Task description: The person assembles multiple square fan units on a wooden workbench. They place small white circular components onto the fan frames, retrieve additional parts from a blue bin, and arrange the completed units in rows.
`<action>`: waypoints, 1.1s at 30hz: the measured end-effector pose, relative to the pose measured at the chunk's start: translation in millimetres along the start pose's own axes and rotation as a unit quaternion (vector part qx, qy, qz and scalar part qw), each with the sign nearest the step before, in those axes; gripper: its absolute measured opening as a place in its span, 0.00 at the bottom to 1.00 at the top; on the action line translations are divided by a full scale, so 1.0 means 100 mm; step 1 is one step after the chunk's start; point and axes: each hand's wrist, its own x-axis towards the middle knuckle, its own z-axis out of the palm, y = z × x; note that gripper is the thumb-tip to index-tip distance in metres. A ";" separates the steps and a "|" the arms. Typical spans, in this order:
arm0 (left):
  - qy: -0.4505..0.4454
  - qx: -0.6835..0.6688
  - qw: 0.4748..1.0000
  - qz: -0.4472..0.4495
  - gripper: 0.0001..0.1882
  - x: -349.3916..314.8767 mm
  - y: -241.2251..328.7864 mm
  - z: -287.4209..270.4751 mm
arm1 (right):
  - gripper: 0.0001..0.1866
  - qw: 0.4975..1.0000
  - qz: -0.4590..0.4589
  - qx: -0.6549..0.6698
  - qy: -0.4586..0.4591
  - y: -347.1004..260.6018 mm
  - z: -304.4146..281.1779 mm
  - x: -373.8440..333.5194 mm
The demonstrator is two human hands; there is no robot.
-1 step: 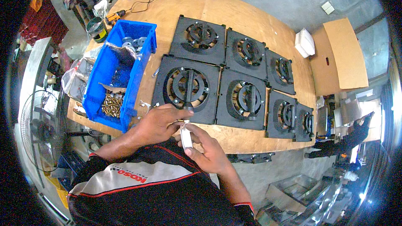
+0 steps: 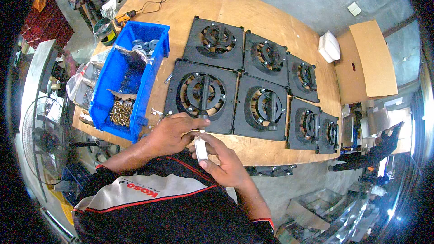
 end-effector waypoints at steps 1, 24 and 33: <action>-0.009 0.005 1.000 -0.010 0.26 0.02 0.01 -0.02 | 0.35 1.000 0.005 0.006 -0.003 -0.03 0.00 0.02; -0.065 -0.162 0.982 -0.076 0.51 0.02 0.13 -0.21 | 0.41 0.993 -0.083 0.081 0.010 -0.24 -0.08 0.19; -0.057 -0.211 0.975 -0.041 0.57 0.02 0.11 -0.37 | 0.44 0.990 -0.097 0.025 -0.096 -0.29 -0.20 0.41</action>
